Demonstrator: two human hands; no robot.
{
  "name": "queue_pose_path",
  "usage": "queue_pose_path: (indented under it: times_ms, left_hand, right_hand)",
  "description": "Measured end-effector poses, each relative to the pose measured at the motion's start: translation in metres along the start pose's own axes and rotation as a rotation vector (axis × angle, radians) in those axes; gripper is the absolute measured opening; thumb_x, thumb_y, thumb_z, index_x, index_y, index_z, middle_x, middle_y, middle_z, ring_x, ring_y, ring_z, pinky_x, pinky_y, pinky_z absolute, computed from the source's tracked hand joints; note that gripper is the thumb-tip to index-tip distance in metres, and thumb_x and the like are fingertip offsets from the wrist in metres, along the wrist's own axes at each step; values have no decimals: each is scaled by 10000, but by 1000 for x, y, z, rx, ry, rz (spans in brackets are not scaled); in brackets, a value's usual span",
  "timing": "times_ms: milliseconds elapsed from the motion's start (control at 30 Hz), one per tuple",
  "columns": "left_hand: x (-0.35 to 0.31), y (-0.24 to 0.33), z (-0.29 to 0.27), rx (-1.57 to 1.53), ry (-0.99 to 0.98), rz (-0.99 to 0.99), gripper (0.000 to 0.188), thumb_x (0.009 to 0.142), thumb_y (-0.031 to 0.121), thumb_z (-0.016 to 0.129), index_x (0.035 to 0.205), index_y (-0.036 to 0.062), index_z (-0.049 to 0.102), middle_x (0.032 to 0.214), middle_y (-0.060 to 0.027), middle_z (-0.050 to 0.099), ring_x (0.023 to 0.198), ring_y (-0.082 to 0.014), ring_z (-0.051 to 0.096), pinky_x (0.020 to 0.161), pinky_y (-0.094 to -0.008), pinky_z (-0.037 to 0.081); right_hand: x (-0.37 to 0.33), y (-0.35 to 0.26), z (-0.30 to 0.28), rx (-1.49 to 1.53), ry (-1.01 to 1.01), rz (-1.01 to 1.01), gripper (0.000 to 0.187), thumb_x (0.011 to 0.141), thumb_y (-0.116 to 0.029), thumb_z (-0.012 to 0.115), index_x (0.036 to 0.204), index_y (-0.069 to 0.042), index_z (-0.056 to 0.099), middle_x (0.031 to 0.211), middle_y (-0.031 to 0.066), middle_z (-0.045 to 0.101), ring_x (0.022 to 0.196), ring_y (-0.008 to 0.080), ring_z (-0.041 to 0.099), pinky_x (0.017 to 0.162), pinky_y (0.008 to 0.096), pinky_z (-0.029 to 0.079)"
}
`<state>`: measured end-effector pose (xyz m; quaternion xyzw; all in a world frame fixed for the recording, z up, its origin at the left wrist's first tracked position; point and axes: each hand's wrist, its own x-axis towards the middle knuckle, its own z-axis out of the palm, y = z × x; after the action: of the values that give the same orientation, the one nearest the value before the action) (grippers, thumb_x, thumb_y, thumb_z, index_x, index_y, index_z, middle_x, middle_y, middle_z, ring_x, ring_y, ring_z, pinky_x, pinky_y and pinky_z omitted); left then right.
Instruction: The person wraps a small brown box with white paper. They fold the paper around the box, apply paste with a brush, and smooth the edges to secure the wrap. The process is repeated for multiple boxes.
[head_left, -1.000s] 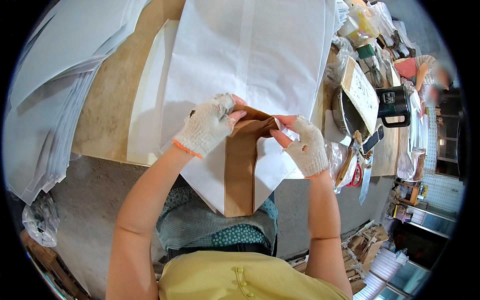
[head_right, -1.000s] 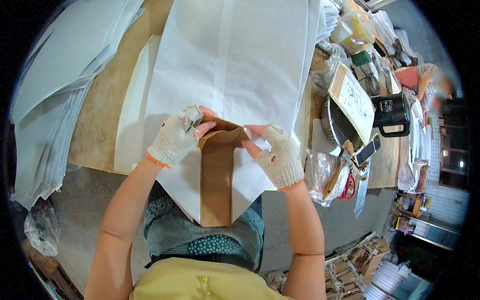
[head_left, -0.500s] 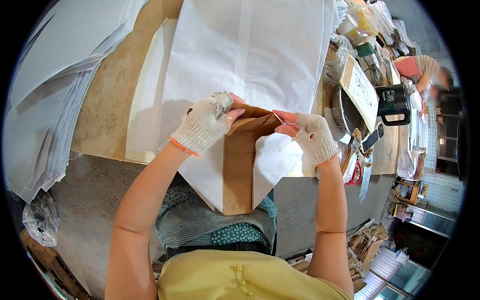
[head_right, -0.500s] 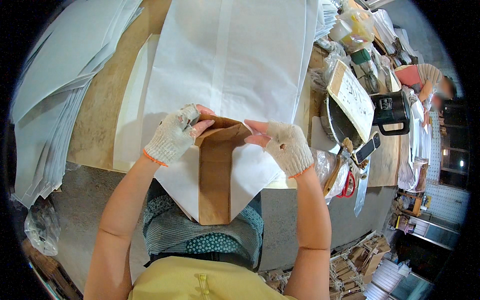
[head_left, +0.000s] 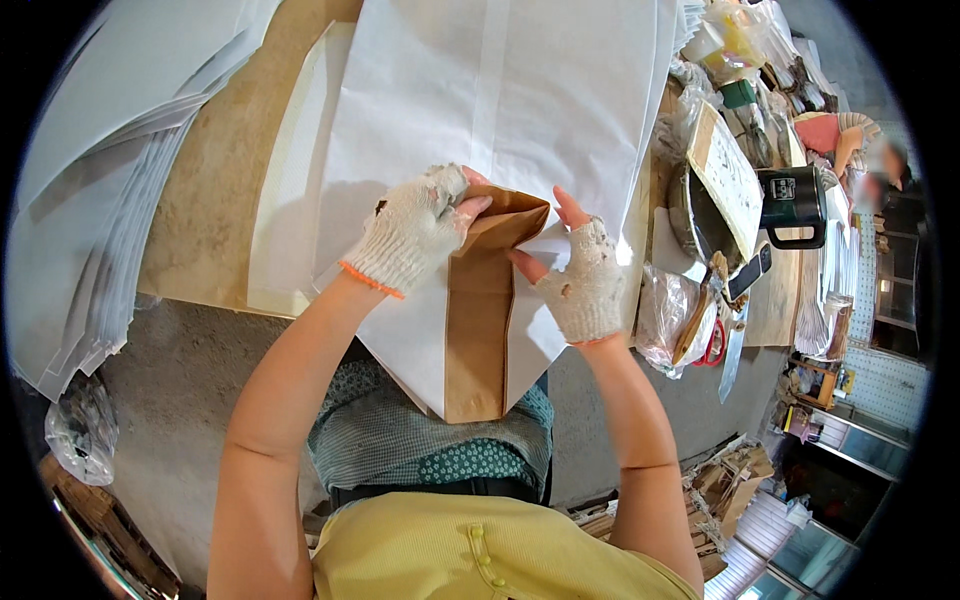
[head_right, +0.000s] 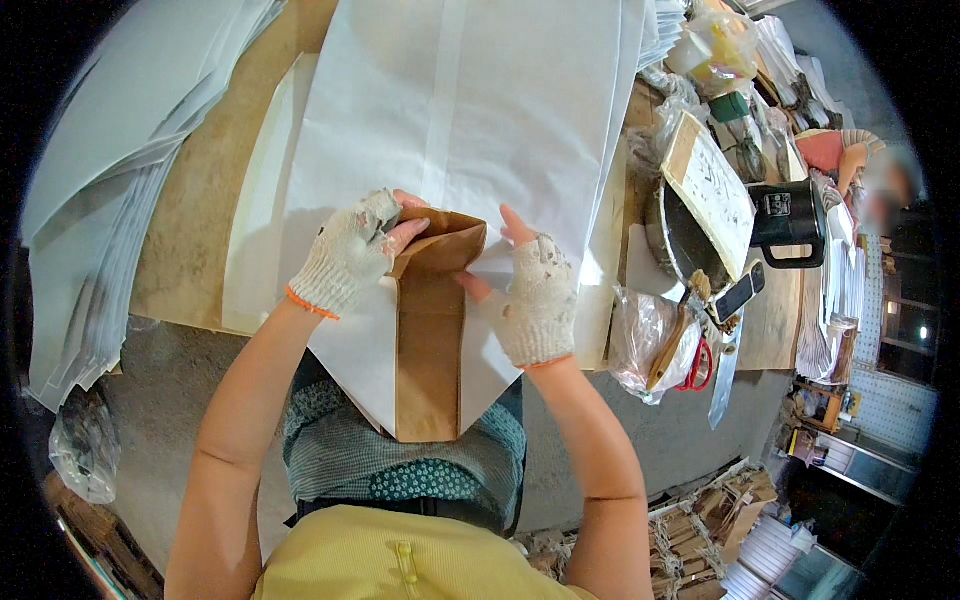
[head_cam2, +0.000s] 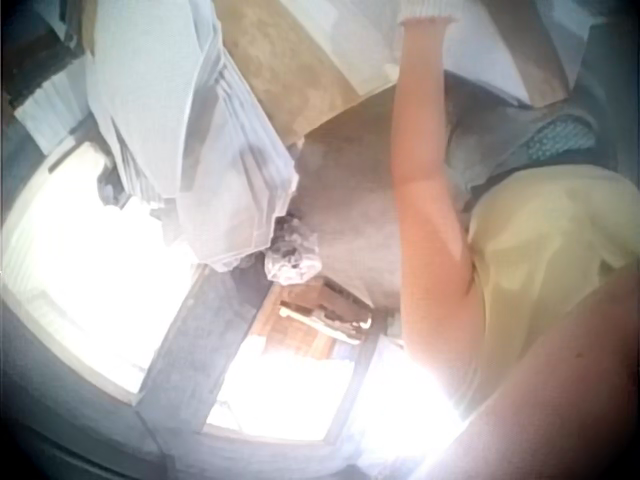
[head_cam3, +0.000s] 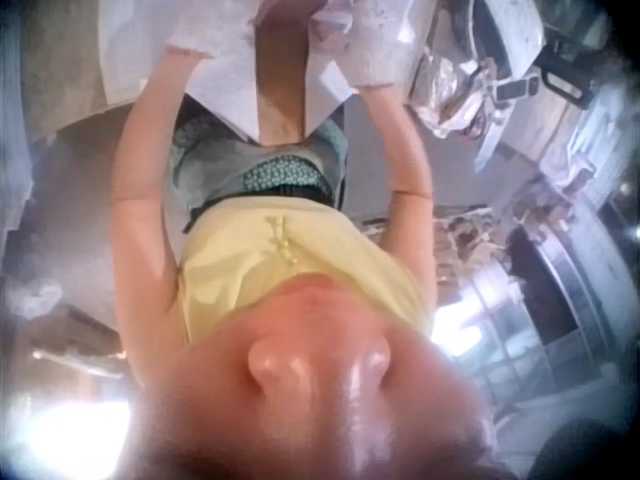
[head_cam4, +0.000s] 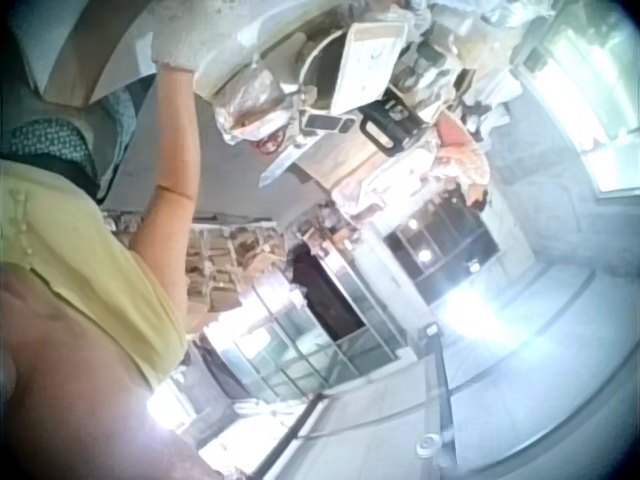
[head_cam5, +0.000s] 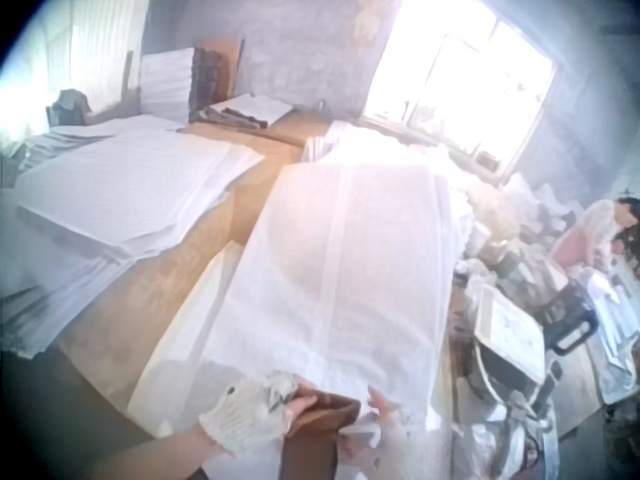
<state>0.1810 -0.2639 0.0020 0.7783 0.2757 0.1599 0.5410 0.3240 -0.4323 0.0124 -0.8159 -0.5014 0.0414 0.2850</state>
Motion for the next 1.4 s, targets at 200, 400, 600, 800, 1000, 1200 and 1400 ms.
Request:
queue_pose_path:
  times_ms: [200, 400, 600, 800, 1000, 1200, 1400]
  left_hand:
    - [0, 1, -2, 14, -14, -3, 170, 962, 182, 627, 1042, 35, 657, 942, -97, 685, 877, -196, 646, 817, -313, 502]
    - [1, -6, 1, -32, 22, 27, 183, 964, 191, 621, 1039, 28, 658, 952, -95, 677, 872, -214, 645, 816, -315, 500]
    - [1, -7, 4, -7, 33, 28, 188, 969, 194, 615, 1046, 29, 661, 967, -91, 679, 884, -211, 650, 817, -310, 502]
    - [0, -5, 0, -48, 8, 40, 199, 967, 203, 616, 1057, 30, 656, 970, -87, 676, 873, -209, 646, 816, -315, 506]
    - [0, 3, -2, 31, 8, -34, 203, 959, 197, 624, 1042, 14, 651, 968, -86, 681, 863, -212, 647, 813, -318, 506]
    - [2, -3, -1, 33, 11, -8, 197, 959, 194, 622, 1036, 15, 651, 971, -91, 685, 870, -214, 653, 810, -324, 506]
    - [1, -2, -3, 41, 1, 15, 215, 955, 204, 629, 1043, 9, 651, 979, -90, 688, 884, -207, 657, 822, -317, 508]
  right_hand:
    - [-6, -5, 18, -75, 114, 135, 587, 746, -263, 836, 1250, -105, 581, 1003, 114, 598, 986, 320, 588, 855, 422, 480]
    - [-6, 3, 3, 27, 22, 93, 536, 750, -225, 831, 1224, -92, 618, 1025, 136, 606, 989, 320, 597, 861, 412, 485]
    - [-6, -2, 2, 41, 87, 77, 524, 741, -218, 842, 1199, -77, 629, 1015, 130, 632, 966, 305, 617, 849, 402, 490]
    - [-3, -4, 17, -45, 160, 126, 484, 751, -264, 841, 1136, -57, 633, 1006, 138, 635, 962, 314, 618, 838, 401, 489]
    - [-1, -8, 6, -10, 95, 146, 484, 746, -266, 845, 1124, -42, 643, 1019, 149, 645, 969, 318, 631, 840, 400, 498]
    - [2, -7, -12, 68, -40, 213, 549, 732, -245, 879, 1178, -6, 666, 1007, 126, 699, 976, 233, 653, 907, 352, 505]
    - [14, 14, -40, 188, -357, 235, 571, 795, -282, 813, 1308, -108, 634, 1033, 164, 699, 953, 251, 677, 835, 347, 514]
